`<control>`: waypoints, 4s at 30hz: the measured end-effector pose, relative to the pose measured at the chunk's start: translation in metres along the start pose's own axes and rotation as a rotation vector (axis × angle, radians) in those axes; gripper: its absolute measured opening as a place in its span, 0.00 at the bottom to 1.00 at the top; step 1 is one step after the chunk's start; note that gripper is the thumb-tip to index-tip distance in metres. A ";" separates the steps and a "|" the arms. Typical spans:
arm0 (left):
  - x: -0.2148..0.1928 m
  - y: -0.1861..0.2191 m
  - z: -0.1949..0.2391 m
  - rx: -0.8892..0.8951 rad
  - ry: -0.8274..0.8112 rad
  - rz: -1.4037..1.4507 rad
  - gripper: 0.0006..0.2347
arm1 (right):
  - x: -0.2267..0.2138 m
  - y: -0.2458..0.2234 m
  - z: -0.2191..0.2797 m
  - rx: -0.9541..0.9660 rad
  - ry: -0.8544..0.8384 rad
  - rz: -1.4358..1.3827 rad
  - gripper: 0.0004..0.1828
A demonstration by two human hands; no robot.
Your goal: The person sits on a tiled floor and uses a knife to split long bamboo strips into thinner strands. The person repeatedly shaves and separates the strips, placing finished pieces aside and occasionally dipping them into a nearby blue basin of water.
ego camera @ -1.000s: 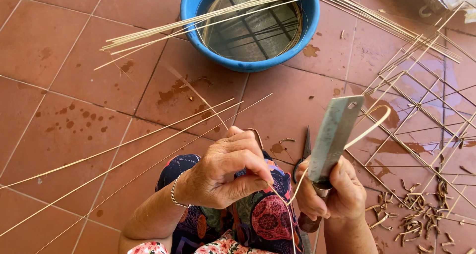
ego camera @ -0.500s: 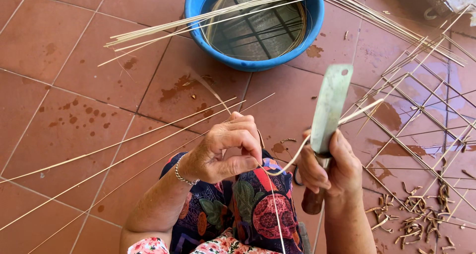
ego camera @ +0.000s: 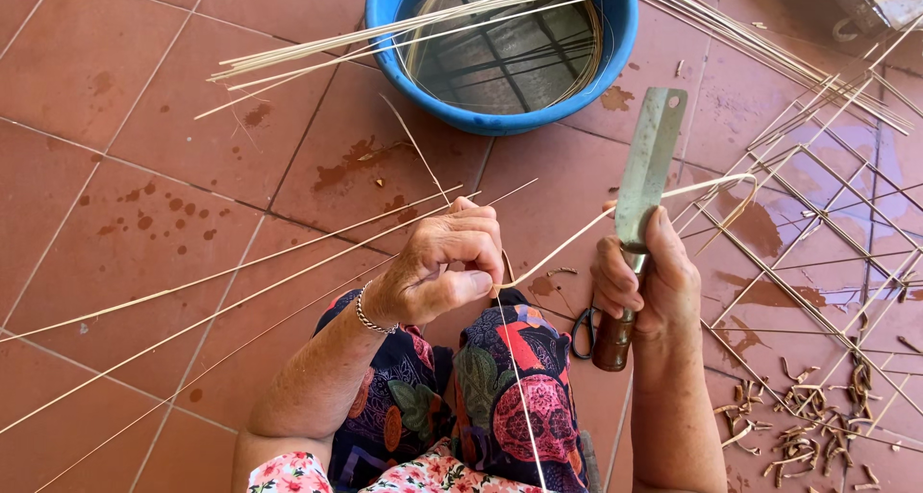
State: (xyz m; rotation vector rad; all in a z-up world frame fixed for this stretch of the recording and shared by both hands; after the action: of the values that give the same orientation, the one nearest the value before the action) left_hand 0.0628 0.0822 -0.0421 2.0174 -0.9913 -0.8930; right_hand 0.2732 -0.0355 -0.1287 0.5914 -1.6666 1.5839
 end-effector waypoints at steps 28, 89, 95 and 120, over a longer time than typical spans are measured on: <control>-0.009 -0.049 0.002 -0.063 0.204 -0.199 0.06 | 0.042 0.002 0.024 -0.036 -0.305 0.231 0.41; -0.003 -0.098 -0.004 -0.087 0.128 -0.205 0.04 | 0.007 0.035 -0.030 0.142 -0.007 0.246 0.22; 0.004 -0.112 -0.004 -0.253 0.044 -0.158 0.05 | -0.025 0.047 -0.038 0.181 0.002 0.080 0.18; 0.030 -0.146 -0.008 -0.368 -0.032 -0.182 0.06 | -0.072 0.036 -0.018 0.182 0.097 0.102 0.24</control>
State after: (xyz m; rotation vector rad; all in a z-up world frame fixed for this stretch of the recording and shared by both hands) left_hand 0.1350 0.1259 -0.1650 1.7991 -0.6112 -1.1183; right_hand 0.2940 -0.0251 -0.2082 0.5192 -1.5127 1.8219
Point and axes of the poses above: each hand's wrist, its own z-axis away from the middle knuckle, its own x-axis out of the palm, y = z × x, the point moved 5 cm from there along -z, towards the middle knuckle
